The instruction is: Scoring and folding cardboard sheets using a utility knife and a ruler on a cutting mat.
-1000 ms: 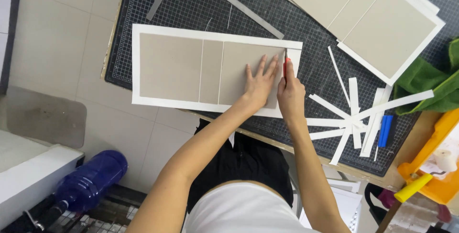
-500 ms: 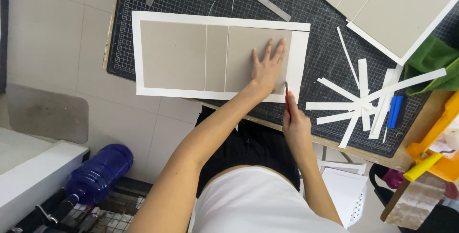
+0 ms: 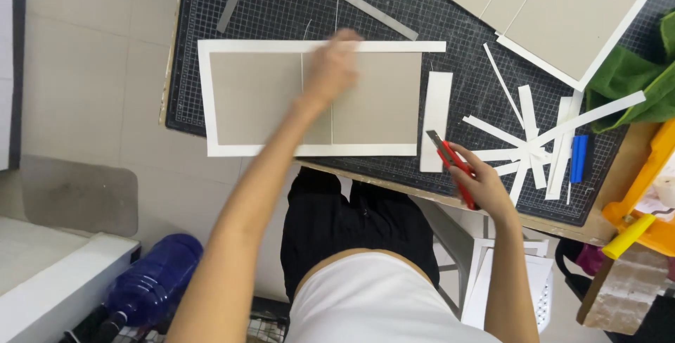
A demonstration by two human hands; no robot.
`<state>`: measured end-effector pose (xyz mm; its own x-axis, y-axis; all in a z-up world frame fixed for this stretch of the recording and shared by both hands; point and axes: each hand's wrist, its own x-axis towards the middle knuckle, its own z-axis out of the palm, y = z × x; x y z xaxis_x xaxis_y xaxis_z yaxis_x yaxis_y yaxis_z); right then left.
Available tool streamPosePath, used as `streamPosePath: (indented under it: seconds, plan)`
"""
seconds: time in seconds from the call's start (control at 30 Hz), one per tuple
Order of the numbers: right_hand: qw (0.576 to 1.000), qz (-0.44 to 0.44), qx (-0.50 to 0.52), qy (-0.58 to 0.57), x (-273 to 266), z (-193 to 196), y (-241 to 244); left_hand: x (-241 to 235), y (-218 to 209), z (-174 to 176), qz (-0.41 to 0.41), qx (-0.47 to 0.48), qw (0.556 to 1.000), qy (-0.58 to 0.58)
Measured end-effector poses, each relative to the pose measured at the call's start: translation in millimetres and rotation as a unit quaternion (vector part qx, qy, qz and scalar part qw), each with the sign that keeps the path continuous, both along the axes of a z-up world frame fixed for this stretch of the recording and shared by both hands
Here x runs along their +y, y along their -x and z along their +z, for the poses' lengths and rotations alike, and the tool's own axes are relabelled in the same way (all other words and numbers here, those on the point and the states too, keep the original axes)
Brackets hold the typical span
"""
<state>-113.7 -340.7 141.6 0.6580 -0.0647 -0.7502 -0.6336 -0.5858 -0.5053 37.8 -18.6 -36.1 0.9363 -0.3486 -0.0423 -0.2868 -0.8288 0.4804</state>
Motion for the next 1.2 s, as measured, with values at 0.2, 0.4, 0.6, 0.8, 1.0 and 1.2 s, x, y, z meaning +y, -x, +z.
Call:
streamPosePath:
  seconds: [0.2, 0.4, 0.6, 0.8, 1.0, 1.2]
  plan:
    - [0.945, -0.273, -0.179, -0.017, -26.8, -74.6, 38.6, 174.3, -2.0, 27.4, 0.138, 0.048, 0.985, -0.093]
    - [0.912, -0.336, -0.166, -0.168, 58.2, -125.2, 41.3, 213.4, 56.9, 22.5, 0.182, 0.091, 0.977, -0.063]
    - [0.957, -0.192, -0.151, -0.155, 97.7, -123.2, 20.7, 230.9, 192.8, 36.9, 0.417, 0.112, 0.902, 0.021]
    - [0.970, -0.070, -0.188, -0.136, 154.5, -68.5, -51.6, 106.8, 270.2, 17.6, 0.559, 0.229, 0.775, 0.184]
    - [0.943, 0.118, -0.280, -0.135, 188.3, -78.4, -112.3, 25.9, 260.2, 59.0, 0.491, 0.373, 0.772, 0.154]
    - [0.831, 0.326, -0.443, -0.081, 243.4, -121.9, -166.6, 40.8, 122.3, 68.8, 0.392, 0.174, 0.902, 0.059]
